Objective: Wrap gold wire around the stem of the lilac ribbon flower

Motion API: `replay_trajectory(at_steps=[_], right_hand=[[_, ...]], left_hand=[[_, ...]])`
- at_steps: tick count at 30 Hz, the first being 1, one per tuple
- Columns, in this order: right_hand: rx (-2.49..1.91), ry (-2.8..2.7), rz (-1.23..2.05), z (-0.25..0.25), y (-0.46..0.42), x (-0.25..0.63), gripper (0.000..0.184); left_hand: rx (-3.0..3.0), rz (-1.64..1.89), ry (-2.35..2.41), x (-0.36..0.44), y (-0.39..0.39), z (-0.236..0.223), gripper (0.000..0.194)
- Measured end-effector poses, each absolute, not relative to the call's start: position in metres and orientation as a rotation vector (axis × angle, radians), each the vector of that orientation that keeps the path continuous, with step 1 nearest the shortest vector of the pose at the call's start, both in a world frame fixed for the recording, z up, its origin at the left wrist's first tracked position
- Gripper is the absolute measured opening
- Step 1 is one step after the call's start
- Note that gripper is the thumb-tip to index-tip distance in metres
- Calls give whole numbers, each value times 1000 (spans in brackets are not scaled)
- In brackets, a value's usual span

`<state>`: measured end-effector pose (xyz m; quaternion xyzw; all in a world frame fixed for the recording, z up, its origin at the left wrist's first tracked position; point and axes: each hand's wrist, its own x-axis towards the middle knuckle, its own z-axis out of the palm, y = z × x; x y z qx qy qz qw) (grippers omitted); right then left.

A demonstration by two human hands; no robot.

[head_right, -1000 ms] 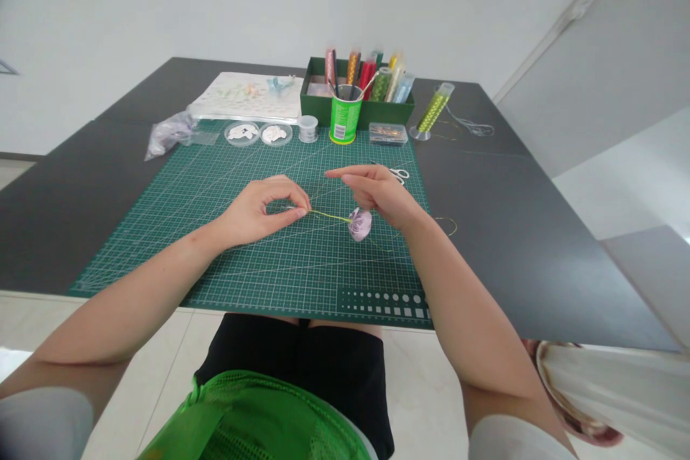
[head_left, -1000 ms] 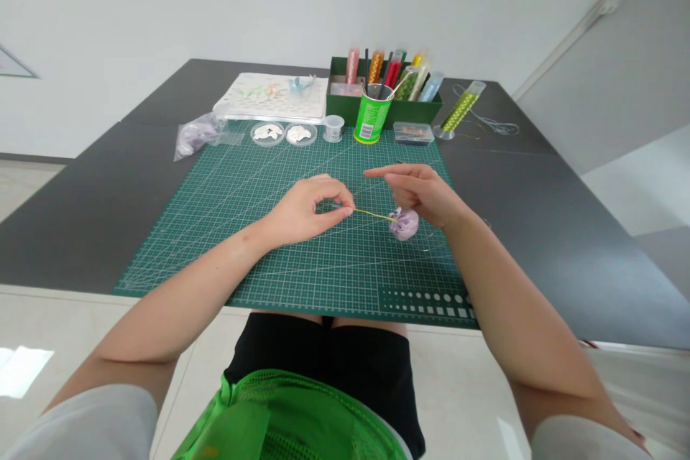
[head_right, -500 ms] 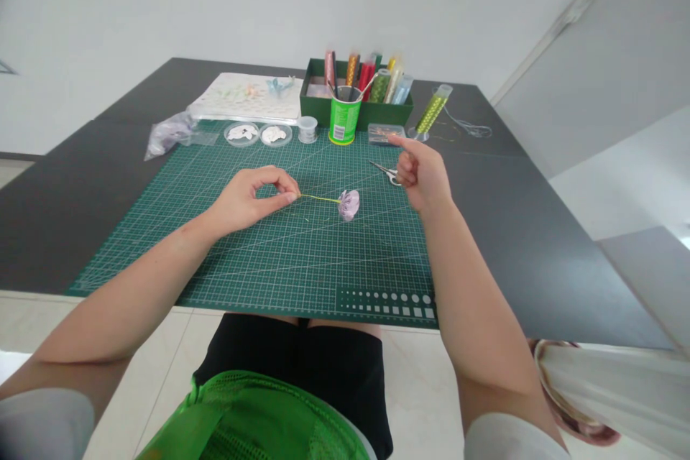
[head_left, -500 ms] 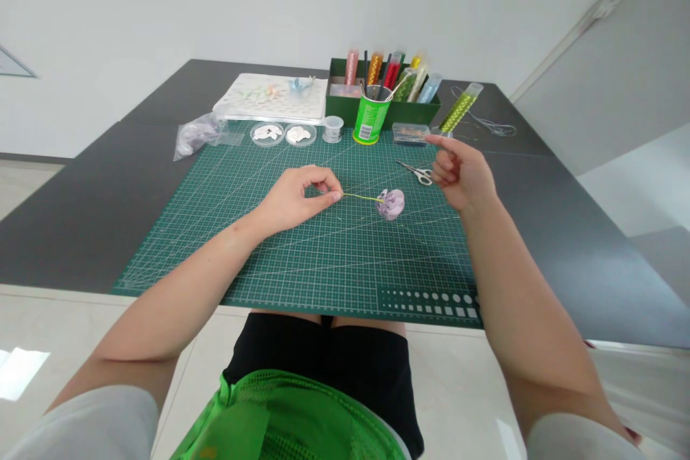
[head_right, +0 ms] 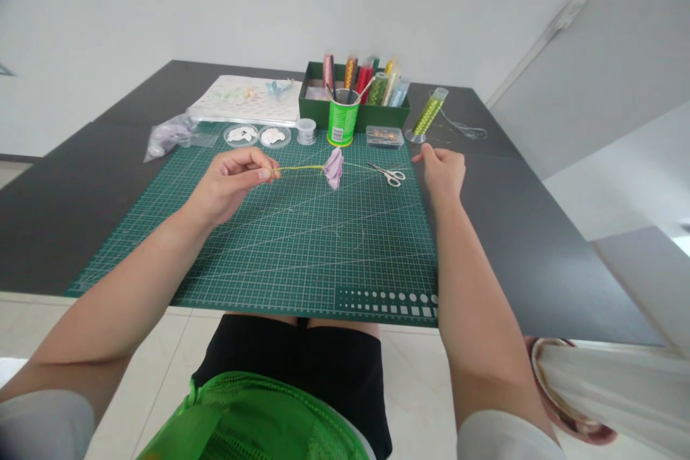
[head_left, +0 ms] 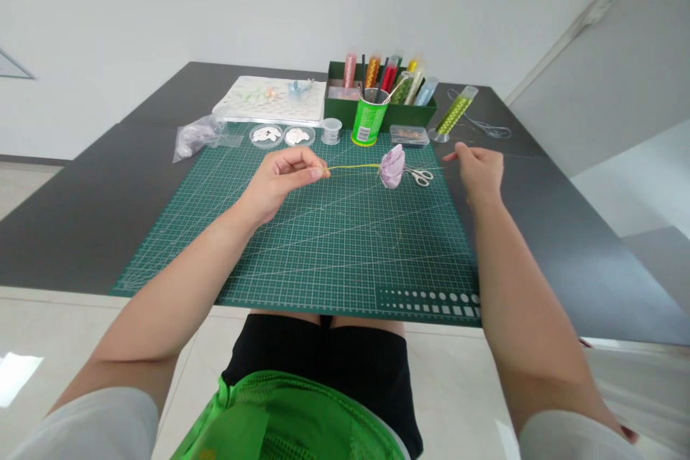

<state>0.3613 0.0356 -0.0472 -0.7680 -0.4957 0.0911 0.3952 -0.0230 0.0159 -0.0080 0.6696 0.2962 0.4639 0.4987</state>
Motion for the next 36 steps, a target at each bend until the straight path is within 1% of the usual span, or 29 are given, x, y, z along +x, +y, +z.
replay_trajectory(at_steps=[3,5,7,8,10,13,15,17,19,21,22,25,27,32,34,36], right_hand=[[-2122,-1104,104,-40,31,357,35],[-2167,-1186,29,-34,28,350,33],[-2070,-1299,-42,-28,26,339,30],[-1954,-1342,-41,-25,24,332,29],[-1603,-1452,170,-20,19,314,27],[-1121,-1486,638,-16,8,285,26],[-975,-1548,951,-15,0,269,25],[-883,-1575,1207,-15,-6,259,32],[-833,-1568,1372,-15,-10,256,39],[-808,-1544,1457,-14,-11,259,34],[-801,-1533,1478,-14,-11,262,32],[-821,-1501,1458,-9,-11,272,44],[-871,-1474,1405,-5,-11,276,48],[-908,-1375,1294,0,-11,281,44],[-889,-1347,1269,0,-11,283,42],[-884,-1329,1228,0,-11,287,44]], left_hand=[[1618,1122,721,-23,16,-8,28],[1616,1120,719,-22,16,-9,29],[1611,1116,713,-21,16,-10,29],[1608,1111,708,-21,16,-10,29],[1600,1103,700,-20,16,-10,28],[1593,1092,693,-20,16,-11,27],[1592,1089,696,-19,16,-11,28],[1592,1085,706,-19,16,-12,28],[1589,1078,709,-19,16,-13,27],[1584,1068,696,-19,17,-14,25],[1583,1059,689,-19,17,-14,24],[1601,1010,680,-21,17,-14,23],[1629,960,670,-22,17,-13,24],[1769,811,645,-22,18,-14,24],[1813,790,649,-21,18,-15,23],[1835,799,671,-21,18,-16,23]])
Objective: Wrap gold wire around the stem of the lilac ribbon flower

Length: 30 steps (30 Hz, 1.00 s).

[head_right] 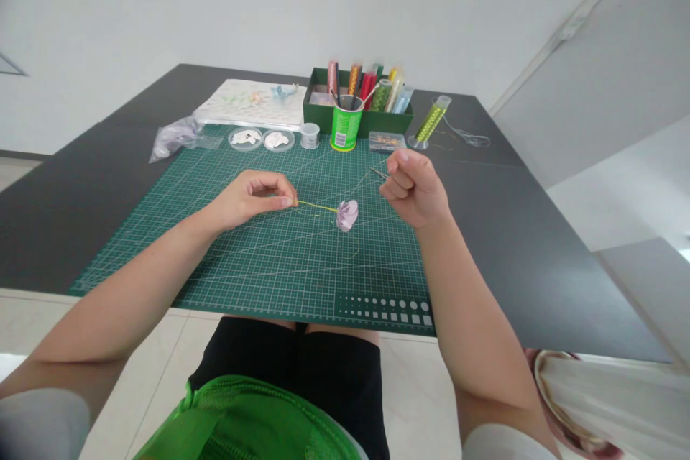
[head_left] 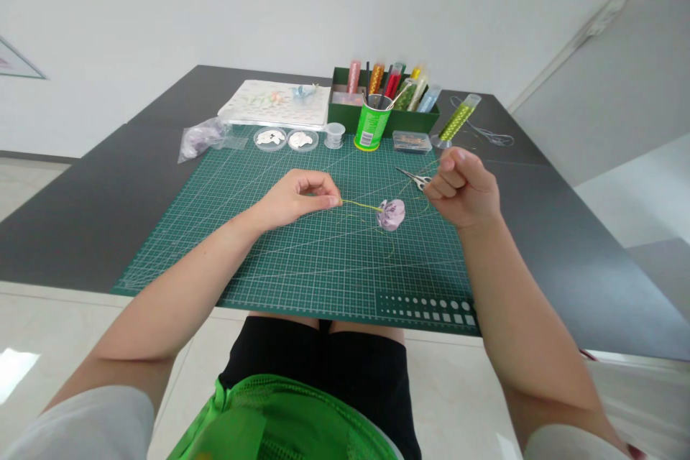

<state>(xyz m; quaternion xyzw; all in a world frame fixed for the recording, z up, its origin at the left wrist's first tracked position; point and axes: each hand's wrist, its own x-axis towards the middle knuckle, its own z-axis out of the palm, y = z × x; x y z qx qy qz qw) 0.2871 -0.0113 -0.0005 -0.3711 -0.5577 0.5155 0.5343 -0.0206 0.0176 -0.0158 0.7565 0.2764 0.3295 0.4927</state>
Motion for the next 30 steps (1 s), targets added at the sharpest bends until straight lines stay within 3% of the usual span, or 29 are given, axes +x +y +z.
replay_trajectory(at_steps=[4,7,11,13,16,19,21,26,30], right_hand=[[-876,-1305,1123,-4,-11,301,56],[-721,-1502,1230,-5,-8,312,65],[-491,-2191,1671,3,-3,318,53],[-589,-2419,1703,4,0,316,45],[-1100,-2355,1320,-10,6,307,40],[-1614,-2065,576,-34,11,292,23],[-1704,-1937,240,-46,12,279,20],[-1473,-1993,292,-45,1,250,48],[-1171,-2082,578,-35,-13,237,58]], left_hand=[[1840,909,805,-21,20,-17,25],[1871,1021,953,-23,25,-19,22],[1847,1141,1061,-24,29,-21,20],[1799,1185,1044,-23,28,-21,22],[1707,1211,971,-20,24,-19,24],[1607,1212,901,-18,20,-18,24],[1568,1210,881,-16,17,-18,23],[1525,1198,844,-11,12,-20,22],[1438,1190,797,-6,8,-24,22]])
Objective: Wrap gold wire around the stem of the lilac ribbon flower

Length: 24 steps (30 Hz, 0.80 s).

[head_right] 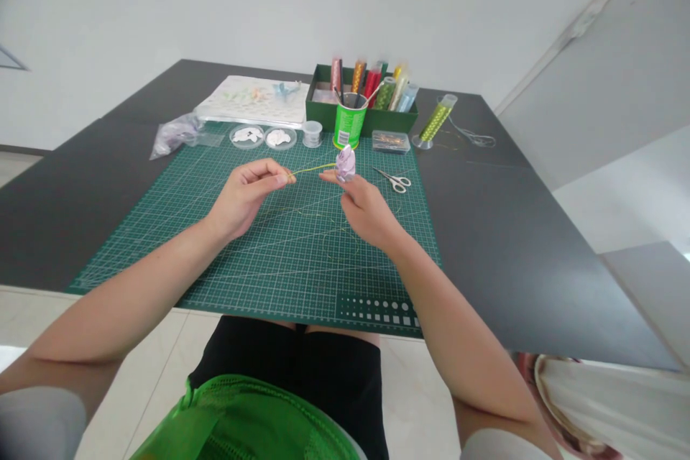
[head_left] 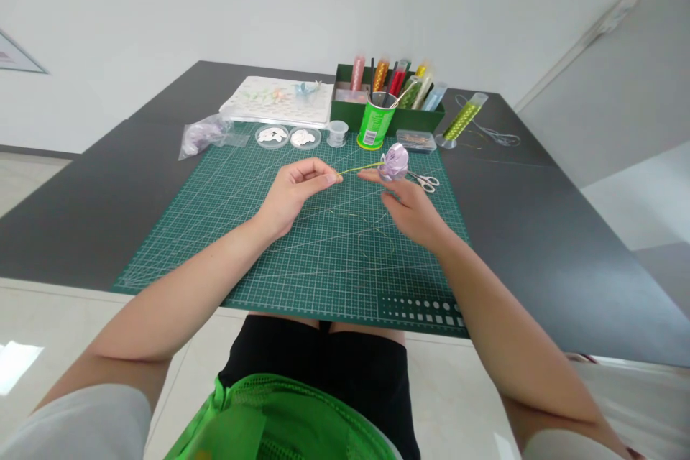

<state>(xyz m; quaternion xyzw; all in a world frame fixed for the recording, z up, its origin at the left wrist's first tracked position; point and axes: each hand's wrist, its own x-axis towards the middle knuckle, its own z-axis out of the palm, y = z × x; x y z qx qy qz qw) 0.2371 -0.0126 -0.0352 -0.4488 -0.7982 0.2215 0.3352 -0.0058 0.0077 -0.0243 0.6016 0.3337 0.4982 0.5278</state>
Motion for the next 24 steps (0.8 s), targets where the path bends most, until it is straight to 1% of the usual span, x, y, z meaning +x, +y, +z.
replay_trajectory(at_steps=[3,7,8,10,13,16,20,22,24], right_hand=[[-1002,-2130,864,-36,-21,227,52],[-836,-1965,1133,-42,-30,209,68],[-804,-1889,1182,-43,-31,205,69],[-778,-1737,1257,-45,-34,197,66],[-801,-1586,1305,-43,-38,190,56],[-925,-1603,1176,-39,-44,187,49],[-1211,-1714,813,-34,-51,185,31],[-1272,-1730,688,-34,-53,185,22],[-1273,-1745,593,-36,-52,186,16]], left_hand=[[1399,1192,755,-1,4,-29,22],[1381,1171,694,5,-2,-32,23],[1380,1167,687,6,-4,-33,23],[1372,1158,685,7,-6,-34,23],[1357,1150,685,9,-7,-34,22],[1334,1167,687,10,-8,-35,21],[1279,1184,661,10,-8,-35,18],[1246,1196,653,10,-8,-35,17],[1213,1199,653,10,-8,-34,16]])
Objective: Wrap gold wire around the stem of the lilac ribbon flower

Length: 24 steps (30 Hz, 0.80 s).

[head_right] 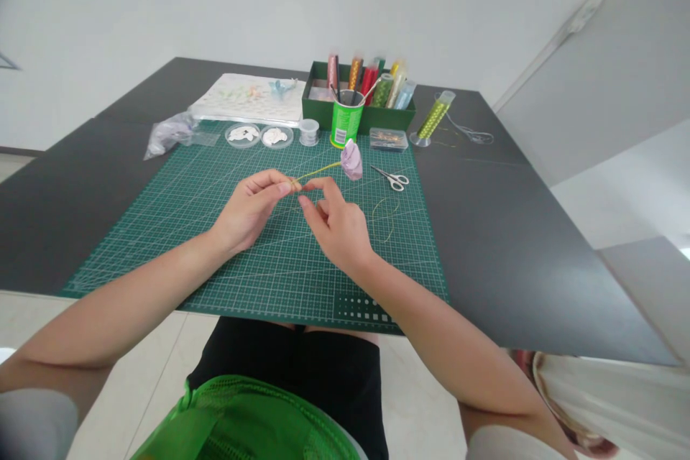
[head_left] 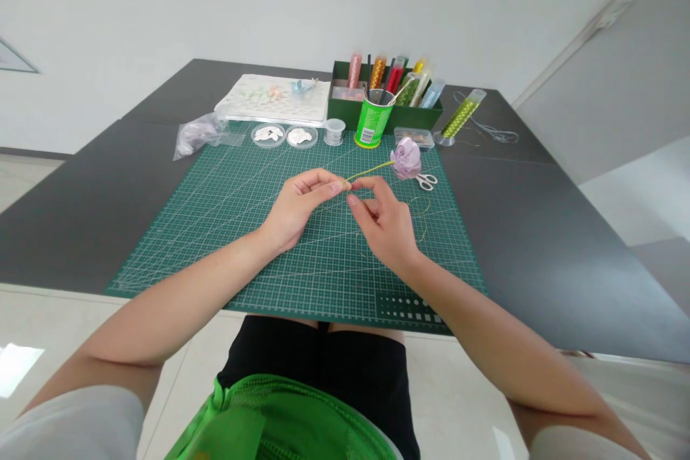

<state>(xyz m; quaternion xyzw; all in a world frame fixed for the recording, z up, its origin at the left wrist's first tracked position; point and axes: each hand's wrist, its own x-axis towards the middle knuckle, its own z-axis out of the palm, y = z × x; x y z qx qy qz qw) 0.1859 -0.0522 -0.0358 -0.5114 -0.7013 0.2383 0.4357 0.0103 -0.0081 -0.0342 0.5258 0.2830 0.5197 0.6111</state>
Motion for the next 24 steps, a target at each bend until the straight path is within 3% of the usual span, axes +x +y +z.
replay_trajectory(at_steps=[13,24], right_hand=[[-1025,-1825,171,-40,-55,188,20],[-969,-1606,658,-18,-54,196,22]], left_hand=[[1412,1217,758,8,-2,-37,16],[2172,1218,1102,5,-6,-35,16]])
